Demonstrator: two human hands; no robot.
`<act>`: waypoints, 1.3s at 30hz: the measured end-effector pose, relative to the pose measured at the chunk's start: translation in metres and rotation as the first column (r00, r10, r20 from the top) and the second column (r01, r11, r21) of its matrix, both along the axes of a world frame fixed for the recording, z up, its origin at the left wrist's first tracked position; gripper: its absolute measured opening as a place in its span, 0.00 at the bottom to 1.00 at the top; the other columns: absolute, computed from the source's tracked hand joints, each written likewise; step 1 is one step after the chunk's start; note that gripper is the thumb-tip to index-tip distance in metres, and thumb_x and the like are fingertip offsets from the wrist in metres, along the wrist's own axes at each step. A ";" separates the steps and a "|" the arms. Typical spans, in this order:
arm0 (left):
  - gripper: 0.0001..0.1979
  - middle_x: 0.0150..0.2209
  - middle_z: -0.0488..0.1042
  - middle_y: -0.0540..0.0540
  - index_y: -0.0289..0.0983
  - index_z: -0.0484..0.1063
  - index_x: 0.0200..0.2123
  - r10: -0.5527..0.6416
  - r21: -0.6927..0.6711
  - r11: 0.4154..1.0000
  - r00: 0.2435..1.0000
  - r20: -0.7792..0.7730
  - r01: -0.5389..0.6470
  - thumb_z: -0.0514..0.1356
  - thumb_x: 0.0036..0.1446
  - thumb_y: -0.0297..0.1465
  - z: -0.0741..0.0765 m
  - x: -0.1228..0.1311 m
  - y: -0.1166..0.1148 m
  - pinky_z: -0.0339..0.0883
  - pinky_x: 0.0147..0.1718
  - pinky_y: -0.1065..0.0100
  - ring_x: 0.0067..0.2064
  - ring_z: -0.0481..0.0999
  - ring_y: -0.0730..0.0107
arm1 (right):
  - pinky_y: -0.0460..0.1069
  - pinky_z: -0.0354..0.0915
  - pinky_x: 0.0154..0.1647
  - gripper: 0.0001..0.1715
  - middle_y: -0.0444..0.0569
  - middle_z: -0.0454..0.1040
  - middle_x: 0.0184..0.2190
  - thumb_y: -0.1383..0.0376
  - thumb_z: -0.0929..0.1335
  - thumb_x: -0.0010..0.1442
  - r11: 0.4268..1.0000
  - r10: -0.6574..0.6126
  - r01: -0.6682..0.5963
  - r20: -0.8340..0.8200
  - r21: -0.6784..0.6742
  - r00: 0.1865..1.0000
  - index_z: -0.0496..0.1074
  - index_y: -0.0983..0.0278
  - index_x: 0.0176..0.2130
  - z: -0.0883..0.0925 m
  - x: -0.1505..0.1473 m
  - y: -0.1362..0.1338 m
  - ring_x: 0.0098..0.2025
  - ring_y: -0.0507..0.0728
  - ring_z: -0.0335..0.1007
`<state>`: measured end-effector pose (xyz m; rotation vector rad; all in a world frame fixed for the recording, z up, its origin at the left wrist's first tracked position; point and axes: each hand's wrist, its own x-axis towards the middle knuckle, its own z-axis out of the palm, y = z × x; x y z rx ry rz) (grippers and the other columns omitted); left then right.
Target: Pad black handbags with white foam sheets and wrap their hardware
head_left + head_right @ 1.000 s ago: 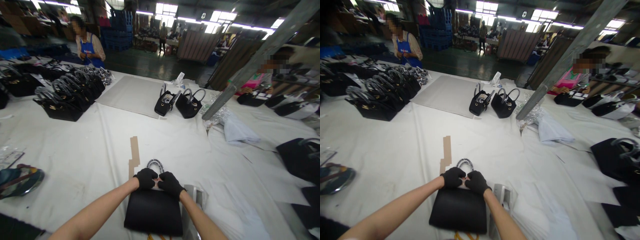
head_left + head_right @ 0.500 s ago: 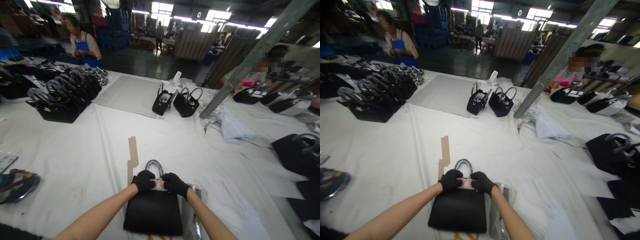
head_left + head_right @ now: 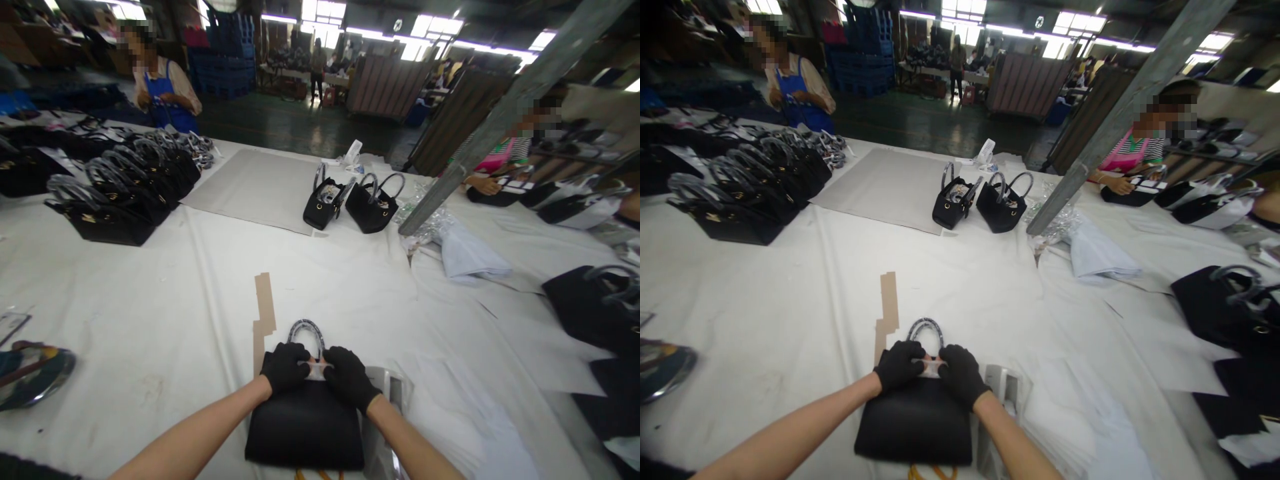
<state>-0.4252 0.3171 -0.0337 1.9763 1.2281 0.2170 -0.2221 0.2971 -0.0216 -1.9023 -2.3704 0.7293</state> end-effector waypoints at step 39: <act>0.23 0.49 0.72 0.40 0.50 0.58 0.63 -0.415 0.363 0.802 0.880 -0.232 0.474 0.42 0.67 0.32 -0.008 -0.026 -0.031 0.60 0.47 0.50 0.50 0.67 0.47 | 0.64 0.56 0.63 0.31 0.54 0.63 0.62 0.72 0.61 0.60 0.978 -0.048 0.024 0.113 0.205 0.992 0.61 0.62 0.62 -0.033 -0.020 -0.100 0.64 0.66 0.55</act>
